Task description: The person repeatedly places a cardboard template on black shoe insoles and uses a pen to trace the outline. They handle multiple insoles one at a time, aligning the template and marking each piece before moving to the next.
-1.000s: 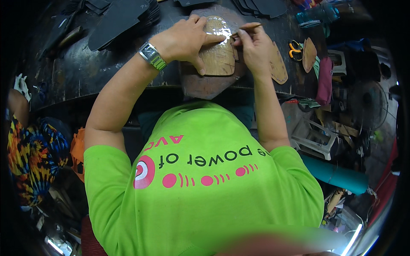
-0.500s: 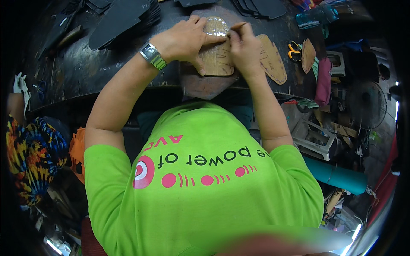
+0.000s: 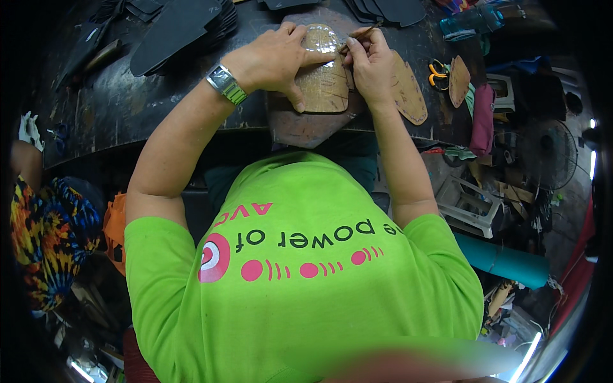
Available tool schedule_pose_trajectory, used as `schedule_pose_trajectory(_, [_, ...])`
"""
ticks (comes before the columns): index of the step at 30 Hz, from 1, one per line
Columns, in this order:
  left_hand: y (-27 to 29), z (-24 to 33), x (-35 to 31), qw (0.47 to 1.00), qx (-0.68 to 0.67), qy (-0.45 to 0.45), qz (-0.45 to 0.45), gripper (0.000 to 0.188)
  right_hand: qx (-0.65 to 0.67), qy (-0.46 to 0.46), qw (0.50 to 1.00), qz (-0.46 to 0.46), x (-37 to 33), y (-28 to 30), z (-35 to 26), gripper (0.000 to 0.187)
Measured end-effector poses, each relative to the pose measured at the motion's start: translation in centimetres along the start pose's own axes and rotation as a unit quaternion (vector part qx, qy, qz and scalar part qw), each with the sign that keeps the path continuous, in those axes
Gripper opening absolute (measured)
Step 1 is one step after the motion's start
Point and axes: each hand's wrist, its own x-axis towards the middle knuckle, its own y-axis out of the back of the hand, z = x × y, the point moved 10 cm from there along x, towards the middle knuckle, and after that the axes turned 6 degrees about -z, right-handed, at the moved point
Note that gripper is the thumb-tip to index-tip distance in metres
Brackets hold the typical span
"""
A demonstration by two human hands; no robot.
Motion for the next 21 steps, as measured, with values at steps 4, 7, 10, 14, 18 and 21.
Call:
schedule_pose_trajectory(4, [0.0, 0.0, -0.2, 1.0, -0.007, 0.0, -0.003, 0.117, 0.104, 0.005, 0.994, 0.032, -0.3, 0.5, 1.1, 0.011])
schedule_pose_trajectory(7, [-0.1, 0.0, -0.2, 1.0, -0.003, 0.005, -0.007, 0.117, 0.14, 0.03, 0.988, 0.054, -0.4, 0.8, 1.0, 0.008])
schedule_pose_trajectory(10, [-0.2, -0.1, -0.2, 1.0, -0.005, 0.005, -0.005, 0.118, 0.179, 0.023, 0.981, 0.069, -0.5, 0.8, 1.1, 0.009])
schedule_pose_trajectory(14, [-0.2, -0.1, -0.2, 1.0, -0.003, 0.008, 0.0, 0.119, 0.136, 0.113, 0.979, 0.107, -1.0, 1.5, -1.0, 0.008])
schedule_pose_trajectory(18, [-0.3, -0.1, -0.2, 1.0, 0.01, 0.006, -0.001, 0.121, 0.077, 0.094, 0.99, 0.069, 0.1, 0.4, -0.9, 0.006])
schedule_pose_trajectory(21, [-0.6, -0.3, -0.1, 1.0, -0.015, 0.005, -0.019, 0.119, 0.022, 0.053, 0.997, 0.045, 0.6, -0.5, -0.5, 0.004])
